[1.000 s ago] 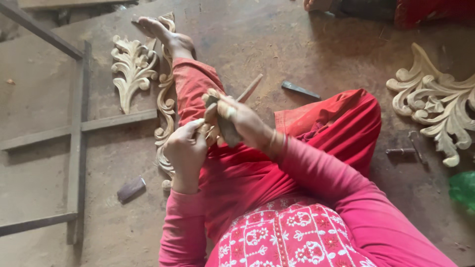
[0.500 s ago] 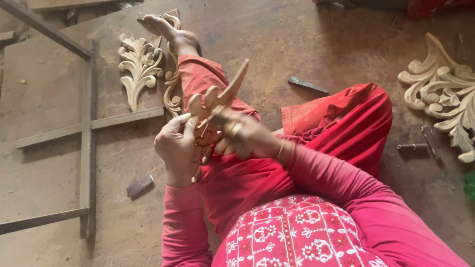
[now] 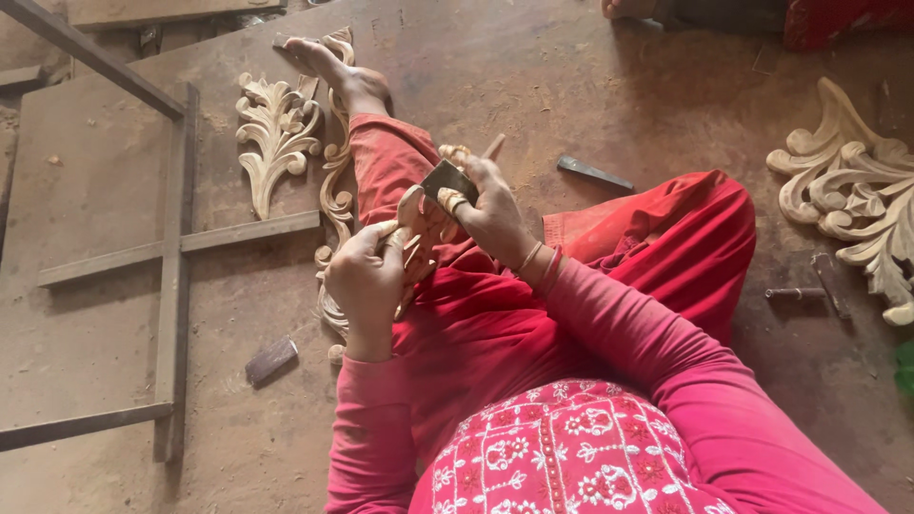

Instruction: The person sits on the floor and carves a decorative wooden piece using a chisel. They hold the wood with their left hand and use the chisel with their right hand to shape the intricate details.

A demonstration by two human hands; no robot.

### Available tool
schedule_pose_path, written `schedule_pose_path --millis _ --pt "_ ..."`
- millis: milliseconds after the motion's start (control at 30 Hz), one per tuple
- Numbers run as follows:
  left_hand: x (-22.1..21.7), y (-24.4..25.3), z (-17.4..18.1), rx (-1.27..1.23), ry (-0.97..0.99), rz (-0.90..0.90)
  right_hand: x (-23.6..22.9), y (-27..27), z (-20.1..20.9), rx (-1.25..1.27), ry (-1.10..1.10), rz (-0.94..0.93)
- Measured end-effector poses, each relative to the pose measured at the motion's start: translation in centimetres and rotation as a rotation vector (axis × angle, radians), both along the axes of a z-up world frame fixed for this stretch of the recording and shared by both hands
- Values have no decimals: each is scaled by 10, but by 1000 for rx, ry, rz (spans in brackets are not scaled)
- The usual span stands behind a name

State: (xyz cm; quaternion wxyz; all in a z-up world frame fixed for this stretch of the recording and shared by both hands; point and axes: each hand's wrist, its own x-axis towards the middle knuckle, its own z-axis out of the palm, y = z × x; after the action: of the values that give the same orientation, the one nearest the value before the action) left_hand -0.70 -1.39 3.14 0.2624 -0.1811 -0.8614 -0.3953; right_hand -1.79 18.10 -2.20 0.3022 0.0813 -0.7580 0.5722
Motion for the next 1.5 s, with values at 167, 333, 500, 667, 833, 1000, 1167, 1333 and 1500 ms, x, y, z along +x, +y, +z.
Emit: schedule_pose_path --millis 167,333,500,667,833,1000,1167,1333,1500 --pt "3 18 -18 -164 134 73 -1 -6 -6 214 -193 -197" --pt "0 24 -17 -186 97 108 14 -11 -31 99 -142 -116" --pt "-8 1 6 -7 -124 145 29 16 -33 -72 -257 -8" --pt "-3 -4 4 13 -71 88 1 29 -23 -126 -31 -100" --pt "3 -3 19 -99 -171 79 -8 22 -19 164 18 82" --pt "-12 14 24 -461 -150 56 -8 11 -38 -47 -188 192" --pt "-24 24 8 -653 -149 160 -15 10 -36 -328 -169 361" --pt "-16 9 -1 -532 -56 151 -3 4 -18 -1051 -392 765" --pt "-6 14 -5 -539 14 68 -2 14 6 -813 -603 545"
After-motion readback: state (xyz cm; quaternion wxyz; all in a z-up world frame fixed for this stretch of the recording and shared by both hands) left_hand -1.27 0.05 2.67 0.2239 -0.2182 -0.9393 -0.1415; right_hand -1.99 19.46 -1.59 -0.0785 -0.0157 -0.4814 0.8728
